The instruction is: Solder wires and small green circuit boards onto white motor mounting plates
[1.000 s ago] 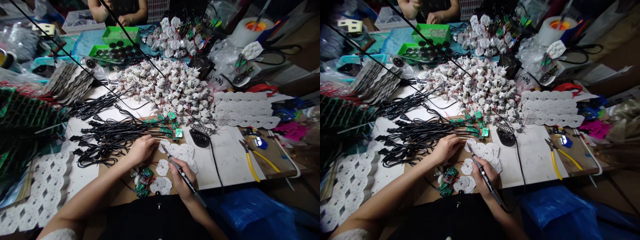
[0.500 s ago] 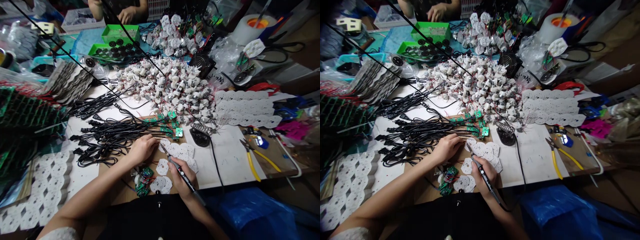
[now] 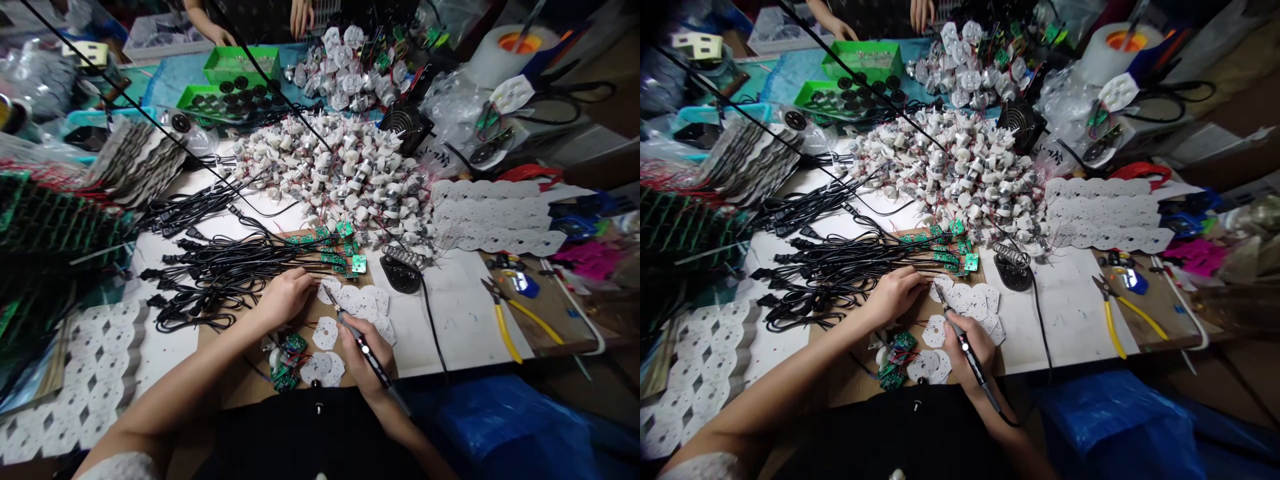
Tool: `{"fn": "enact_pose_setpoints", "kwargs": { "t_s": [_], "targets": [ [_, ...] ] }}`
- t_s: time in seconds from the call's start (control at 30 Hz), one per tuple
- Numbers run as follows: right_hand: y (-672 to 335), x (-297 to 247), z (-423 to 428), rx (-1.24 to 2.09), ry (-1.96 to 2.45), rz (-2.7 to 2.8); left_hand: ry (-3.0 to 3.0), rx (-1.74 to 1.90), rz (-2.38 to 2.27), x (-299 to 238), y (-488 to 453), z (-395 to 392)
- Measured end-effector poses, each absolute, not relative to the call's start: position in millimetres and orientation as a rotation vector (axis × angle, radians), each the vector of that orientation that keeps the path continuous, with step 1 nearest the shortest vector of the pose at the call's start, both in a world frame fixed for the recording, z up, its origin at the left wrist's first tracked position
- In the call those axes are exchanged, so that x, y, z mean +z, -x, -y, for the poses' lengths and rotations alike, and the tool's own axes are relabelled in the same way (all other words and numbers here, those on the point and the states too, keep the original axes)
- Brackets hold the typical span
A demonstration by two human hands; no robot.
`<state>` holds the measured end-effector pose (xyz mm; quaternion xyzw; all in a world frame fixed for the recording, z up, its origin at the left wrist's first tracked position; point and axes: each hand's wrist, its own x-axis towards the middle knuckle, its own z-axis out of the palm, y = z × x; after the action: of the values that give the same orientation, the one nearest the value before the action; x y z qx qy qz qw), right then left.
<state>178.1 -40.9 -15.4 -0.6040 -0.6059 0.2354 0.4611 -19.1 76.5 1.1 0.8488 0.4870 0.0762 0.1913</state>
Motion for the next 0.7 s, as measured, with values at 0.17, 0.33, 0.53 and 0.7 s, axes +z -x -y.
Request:
{"fn": "enact_pose_setpoints", "kwargs": {
  "t_s": [0.17,0.33,0.53,0.7],
  "targets": [
    [-178,-22,44,0.571,1.456,1.4,-2.375,0.209,-1.361,2,19,-77],
    [-178,-21,45,0.608,1.479,1.384,-2.326,0.229,-1.348,8,22,-78],
    [-179,-16,45,0.619,1.492,1.397,-2.286,0.25,-1.276,12,27,-79],
    [-179,-18,46,0.625,1.499,1.367,-2.335,0.226,-1.236,11,28,-79]
  ]
}}
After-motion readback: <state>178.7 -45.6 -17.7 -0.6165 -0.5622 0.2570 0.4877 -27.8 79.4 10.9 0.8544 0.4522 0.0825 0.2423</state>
